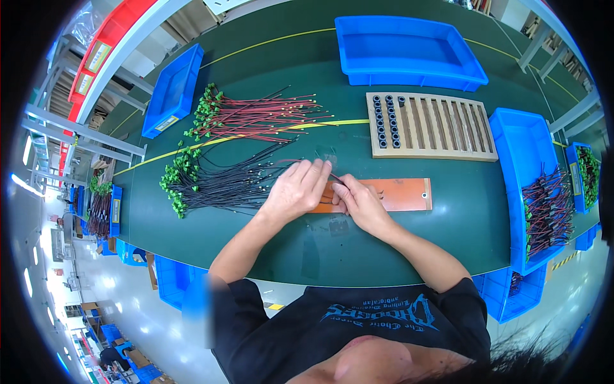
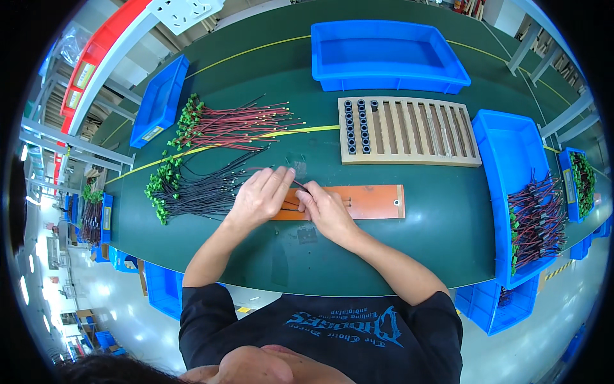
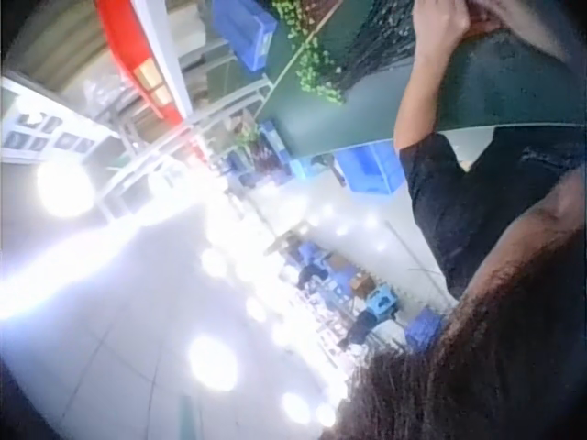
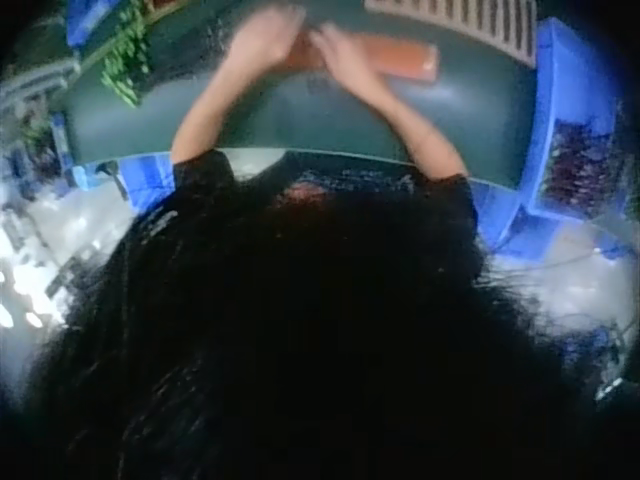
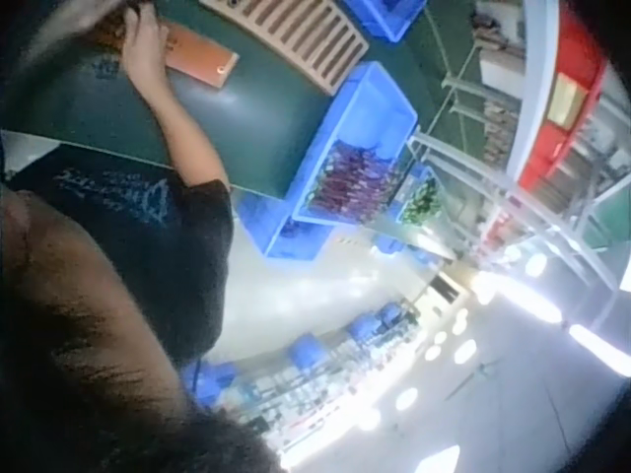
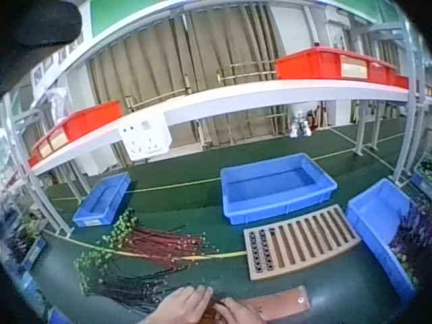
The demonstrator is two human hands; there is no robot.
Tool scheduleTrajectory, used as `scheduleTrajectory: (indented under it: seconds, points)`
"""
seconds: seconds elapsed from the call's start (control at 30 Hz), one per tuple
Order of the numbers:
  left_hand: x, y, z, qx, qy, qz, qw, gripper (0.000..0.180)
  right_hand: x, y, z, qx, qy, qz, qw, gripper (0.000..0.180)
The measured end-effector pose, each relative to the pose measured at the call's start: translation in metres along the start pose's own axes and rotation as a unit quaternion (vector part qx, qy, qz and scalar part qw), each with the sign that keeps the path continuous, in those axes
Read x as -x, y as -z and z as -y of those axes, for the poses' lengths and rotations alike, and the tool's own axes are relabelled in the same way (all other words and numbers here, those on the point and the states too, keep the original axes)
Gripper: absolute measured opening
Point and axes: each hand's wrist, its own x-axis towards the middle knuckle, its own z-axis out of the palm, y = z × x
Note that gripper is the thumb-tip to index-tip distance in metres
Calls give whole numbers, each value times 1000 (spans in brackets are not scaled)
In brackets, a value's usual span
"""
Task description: The person assembles wire harnesses by hand at a green workbench. They pick up red and black wires, insert them into a green connector, and use a crimping tool to secure the connection. The finished harnesses are placed into a blue bin.
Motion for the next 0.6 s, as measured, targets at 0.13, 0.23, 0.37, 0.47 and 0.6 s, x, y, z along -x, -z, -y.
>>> scheduleTrajectory:
  seconds: [0.13, 0.23, 0.37, 0.47, 0.6]
  points:
    - [13, 1, 25, -29, 92, 24, 995, 48, -2, 2, -6, -41, -16, 13, 999, 29]
    - [25, 4, 45, -64, 175, 22, 982, 48, -1, 3, -4, -46, -20, 9, 999, 30]
    - [33, -12, 33, 238, 349, -86, 902, 31, -1, 1, -5, -57, -25, 12, 998, 30]
    - [9, -16, -11, 589, 474, -234, 611, 16, 1, 1, -10, -52, -22, 2, 998, 30]
    - [3, -32, -55, 648, 450, -285, 544, 17, 2, 0, -10, -45, -10, -5, 999, 29]
